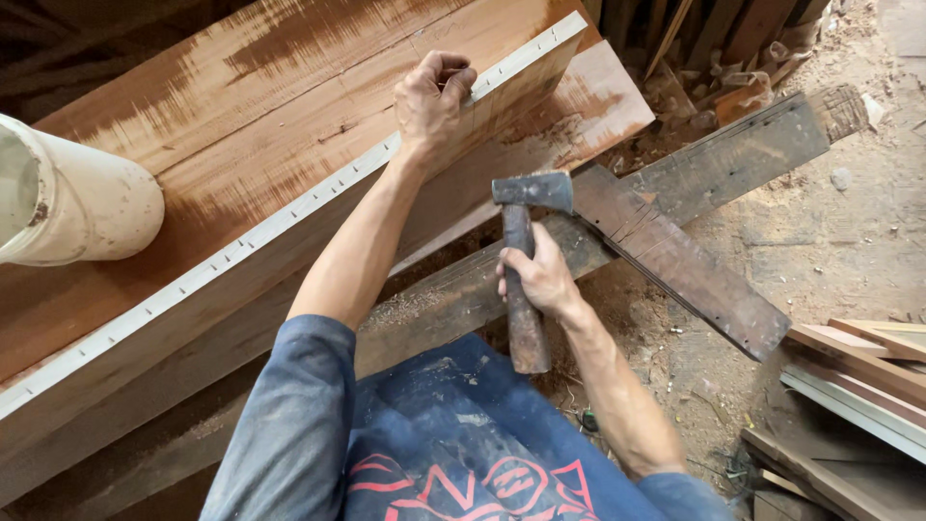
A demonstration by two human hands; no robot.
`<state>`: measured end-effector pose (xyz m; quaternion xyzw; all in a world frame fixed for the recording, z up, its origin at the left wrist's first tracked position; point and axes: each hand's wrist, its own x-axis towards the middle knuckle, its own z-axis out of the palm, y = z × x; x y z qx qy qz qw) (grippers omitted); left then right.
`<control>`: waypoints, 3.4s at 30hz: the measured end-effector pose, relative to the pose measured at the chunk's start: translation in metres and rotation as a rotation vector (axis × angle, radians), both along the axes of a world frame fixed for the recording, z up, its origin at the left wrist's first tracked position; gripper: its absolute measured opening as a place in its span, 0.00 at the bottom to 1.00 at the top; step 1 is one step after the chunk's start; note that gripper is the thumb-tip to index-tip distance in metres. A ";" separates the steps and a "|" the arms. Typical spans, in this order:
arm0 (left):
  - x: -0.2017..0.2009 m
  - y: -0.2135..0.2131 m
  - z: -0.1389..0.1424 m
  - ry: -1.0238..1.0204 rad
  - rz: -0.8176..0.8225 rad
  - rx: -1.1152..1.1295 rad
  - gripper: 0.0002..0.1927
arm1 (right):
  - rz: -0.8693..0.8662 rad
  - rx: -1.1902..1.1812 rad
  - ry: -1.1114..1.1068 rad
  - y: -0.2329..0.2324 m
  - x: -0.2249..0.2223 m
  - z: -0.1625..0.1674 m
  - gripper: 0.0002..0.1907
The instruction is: The person hammers nails into a metal strip attached to a wooden plank, then uses an angle grinder to cut the strip, and finally applies a white substance along the strip with a brush.
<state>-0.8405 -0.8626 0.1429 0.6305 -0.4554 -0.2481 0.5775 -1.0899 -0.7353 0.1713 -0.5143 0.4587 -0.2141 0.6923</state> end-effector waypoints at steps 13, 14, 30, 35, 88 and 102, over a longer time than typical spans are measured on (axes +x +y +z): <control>-0.004 0.001 0.001 -0.142 0.016 -0.037 0.06 | 0.242 -0.392 0.228 -0.066 0.013 0.087 0.28; -0.004 0.002 0.000 -0.155 0.021 -0.036 0.06 | 0.240 -0.421 0.262 -0.070 0.015 0.095 0.30; -0.007 -0.010 -0.025 -0.248 0.014 -0.137 0.17 | 0.289 -0.844 0.408 -0.106 0.042 0.140 0.31; -0.009 -0.013 -0.031 -0.265 0.031 -0.182 0.16 | 0.326 -0.801 0.421 -0.109 0.042 0.133 0.32; -0.008 -0.013 -0.044 -0.547 0.049 -0.253 0.13 | 0.258 -1.197 0.346 -0.117 0.049 0.116 0.25; -0.011 -0.011 -0.031 -0.463 0.042 -0.199 0.19 | 0.370 -1.141 0.504 -0.126 0.046 0.112 0.33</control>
